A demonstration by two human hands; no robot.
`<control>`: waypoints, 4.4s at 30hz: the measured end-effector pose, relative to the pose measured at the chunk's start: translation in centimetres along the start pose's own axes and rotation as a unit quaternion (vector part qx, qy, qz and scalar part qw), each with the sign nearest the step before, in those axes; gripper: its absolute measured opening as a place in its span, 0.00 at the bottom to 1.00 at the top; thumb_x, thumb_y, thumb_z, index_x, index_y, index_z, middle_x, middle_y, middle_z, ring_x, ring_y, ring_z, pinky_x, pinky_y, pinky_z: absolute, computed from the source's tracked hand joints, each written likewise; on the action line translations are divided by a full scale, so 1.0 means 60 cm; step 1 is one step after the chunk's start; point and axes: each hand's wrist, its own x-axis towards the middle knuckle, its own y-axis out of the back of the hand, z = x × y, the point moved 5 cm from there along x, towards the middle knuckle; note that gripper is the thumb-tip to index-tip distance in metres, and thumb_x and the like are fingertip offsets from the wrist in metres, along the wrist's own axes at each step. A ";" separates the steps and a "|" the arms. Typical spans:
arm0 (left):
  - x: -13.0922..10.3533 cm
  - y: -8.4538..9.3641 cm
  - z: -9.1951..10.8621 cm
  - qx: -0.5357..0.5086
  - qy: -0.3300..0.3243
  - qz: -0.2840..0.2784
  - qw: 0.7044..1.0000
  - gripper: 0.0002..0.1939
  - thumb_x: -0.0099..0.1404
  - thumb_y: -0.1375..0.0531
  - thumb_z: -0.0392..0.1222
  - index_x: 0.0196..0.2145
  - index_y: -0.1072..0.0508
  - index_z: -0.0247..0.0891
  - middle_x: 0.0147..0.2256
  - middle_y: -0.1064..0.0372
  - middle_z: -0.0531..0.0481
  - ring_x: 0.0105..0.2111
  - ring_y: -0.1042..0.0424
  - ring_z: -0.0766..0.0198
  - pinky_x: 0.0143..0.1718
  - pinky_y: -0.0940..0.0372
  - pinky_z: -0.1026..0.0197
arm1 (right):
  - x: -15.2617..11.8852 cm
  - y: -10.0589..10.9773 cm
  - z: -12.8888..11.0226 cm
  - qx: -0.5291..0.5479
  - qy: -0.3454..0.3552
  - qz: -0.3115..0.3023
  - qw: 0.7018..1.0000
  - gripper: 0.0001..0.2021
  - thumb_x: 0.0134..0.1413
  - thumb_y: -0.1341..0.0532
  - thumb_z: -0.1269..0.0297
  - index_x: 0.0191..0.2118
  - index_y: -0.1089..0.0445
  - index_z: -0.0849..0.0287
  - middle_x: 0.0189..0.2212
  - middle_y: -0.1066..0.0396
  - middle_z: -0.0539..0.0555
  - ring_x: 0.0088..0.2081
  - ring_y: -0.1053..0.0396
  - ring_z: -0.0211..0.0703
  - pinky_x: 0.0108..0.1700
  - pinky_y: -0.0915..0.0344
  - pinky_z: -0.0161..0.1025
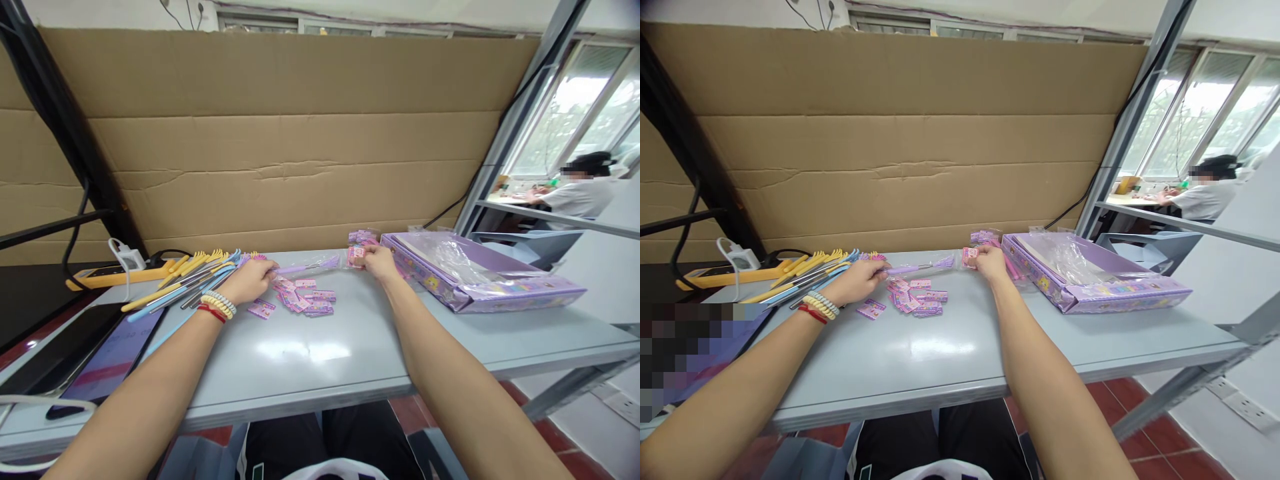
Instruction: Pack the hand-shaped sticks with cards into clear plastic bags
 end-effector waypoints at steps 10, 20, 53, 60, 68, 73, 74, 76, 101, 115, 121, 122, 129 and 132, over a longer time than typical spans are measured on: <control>0.002 0.010 -0.013 -0.007 0.047 0.036 0.998 0.14 0.62 0.51 0.38 0.39 0.28 0.37 0.34 0.26 0.47 0.36 0.29 0.60 0.39 0.38 0.61 | 0.002 0.012 -0.005 -0.046 0.009 0.045 0.998 0.15 0.24 0.40 0.73 0.29 0.28 0.64 0.22 0.28 0.52 0.25 0.32 0.41 0.26 0.38 0.34; 0.000 0.014 -0.005 -0.009 0.039 0.037 0.999 0.14 0.62 0.52 0.39 0.38 0.27 0.37 0.35 0.26 0.47 0.36 0.29 0.59 0.40 0.38 0.60 | -0.008 0.007 -0.007 -0.040 -0.014 0.002 0.999 0.13 0.21 0.36 0.73 0.24 0.32 0.62 0.16 0.31 0.50 0.20 0.36 0.38 0.20 0.41 0.33; -0.002 0.027 -0.024 -0.009 0.081 0.055 0.995 0.17 0.61 0.52 0.41 0.40 0.27 0.37 0.37 0.25 0.46 0.38 0.28 0.58 0.40 0.37 0.60 | -0.010 -0.008 -0.024 0.017 0.053 -0.068 0.996 0.18 0.26 0.31 0.58 0.27 0.29 0.63 0.19 0.30 0.51 0.23 0.33 0.40 0.26 0.37 0.37; -0.002 0.025 -0.021 -0.006 0.075 0.054 0.996 0.17 0.62 0.52 0.43 0.41 0.27 0.38 0.37 0.25 0.46 0.37 0.28 0.58 0.38 0.37 0.60 | -0.013 -0.002 -0.027 0.002 0.046 -0.037 0.998 0.20 0.19 0.28 0.59 0.24 0.32 0.62 0.17 0.31 0.50 0.21 0.33 0.41 0.25 0.38 0.37; -0.003 0.024 -0.025 0.004 0.085 0.054 0.995 0.16 0.61 0.51 0.41 0.40 0.26 0.38 0.35 0.25 0.46 0.36 0.28 0.58 0.38 0.37 0.60 | -0.019 -0.023 -0.024 0.092 0.011 -0.115 0.989 0.19 0.23 0.29 0.63 0.28 0.31 0.62 0.21 0.28 0.51 0.24 0.31 0.40 0.28 0.34 0.37; -0.003 0.025 -0.026 0.007 0.091 0.056 0.994 0.16 0.62 0.51 0.41 0.41 0.27 0.37 0.36 0.25 0.46 0.37 0.28 0.58 0.39 0.37 0.59 | -0.017 -0.026 -0.021 0.084 0.016 -0.126 0.988 0.18 0.23 0.31 0.70 0.30 0.31 0.63 0.20 0.28 0.50 0.22 0.32 0.38 0.27 0.35 0.35; -0.003 0.026 -0.025 0.006 0.091 0.055 0.994 0.16 0.62 0.51 0.41 0.41 0.27 0.37 0.36 0.25 0.46 0.37 0.28 0.58 0.39 0.37 0.59 | -0.016 -0.025 -0.021 0.078 0.019 -0.123 0.989 0.18 0.23 0.31 0.70 0.30 0.31 0.63 0.20 0.28 0.51 0.22 0.32 0.38 0.27 0.35 0.35; -0.003 0.027 -0.023 0.004 0.089 0.052 0.995 0.16 0.62 0.51 0.41 0.41 0.27 0.37 0.36 0.25 0.46 0.36 0.28 0.58 0.38 0.37 0.59 | -0.016 -0.024 -0.021 0.069 0.021 -0.115 0.991 0.17 0.24 0.31 0.69 0.29 0.31 0.63 0.21 0.28 0.51 0.23 0.31 0.38 0.28 0.34 0.36; -0.001 0.016 -0.004 -0.017 0.032 0.041 0.998 0.14 0.62 0.51 0.39 0.38 0.27 0.36 0.35 0.26 0.46 0.36 0.29 0.60 0.40 0.38 0.61 | -0.013 -0.020 -0.018 0.006 0.020 -0.104 0.994 0.08 0.34 0.36 0.71 0.27 0.30 0.64 0.19 0.30 0.51 0.20 0.33 0.38 0.23 0.34 0.35; -0.002 0.015 0.002 -0.007 0.025 0.030 0.999 0.14 0.62 0.51 0.38 0.37 0.26 0.36 0.34 0.26 0.47 0.35 0.29 0.60 0.39 0.38 0.61 | -0.012 -0.009 -0.017 -0.175 0.027 -0.053 0.983 0.08 0.34 0.38 0.71 0.28 0.29 0.63 0.17 0.30 0.52 0.22 0.32 0.41 0.25 0.38 0.35; -0.002 0.013 0.006 0.000 0.015 0.024 1.000 0.14 0.62 0.51 0.39 0.37 0.26 0.37 0.34 0.26 0.47 0.35 0.29 0.60 0.37 0.38 0.61 | -0.015 -0.010 -0.019 -0.190 0.029 -0.050 0.980 0.07 0.34 0.37 0.69 0.27 0.30 0.62 0.17 0.31 0.51 0.21 0.34 0.39 0.24 0.39 0.33; -0.002 0.013 0.007 0.003 0.014 0.022 1.000 0.15 0.62 0.51 0.39 0.37 0.26 0.37 0.34 0.26 0.47 0.35 0.29 0.60 0.37 0.38 0.61 | -0.017 -0.012 -0.019 -0.183 0.027 -0.061 0.981 0.07 0.35 0.36 0.68 0.27 0.31 0.62 0.17 0.31 0.51 0.21 0.34 0.38 0.23 0.40 0.33; -0.002 0.013 0.029 0.012 -0.016 0.010 1.000 0.15 0.63 0.52 0.40 0.37 0.27 0.37 0.35 0.26 0.46 0.35 0.29 0.60 0.37 0.38 0.60 | -0.033 -0.032 -0.022 -0.134 0.028 -0.156 0.978 0.09 0.35 0.35 0.69 0.28 0.33 0.63 0.19 0.28 0.53 0.21 0.34 0.36 0.23 0.40 0.31; -0.003 0.011 0.036 0.019 -0.024 0.004 1.000 0.15 0.63 0.52 0.41 0.37 0.27 0.37 0.35 0.26 0.46 0.35 0.29 0.60 0.37 0.38 0.60 | -0.030 -0.032 -0.018 -0.146 0.028 -0.161 0.976 0.11 0.34 0.36 0.72 0.30 0.32 0.64 0.22 0.27 0.54 0.23 0.32 0.37 0.25 0.38 0.32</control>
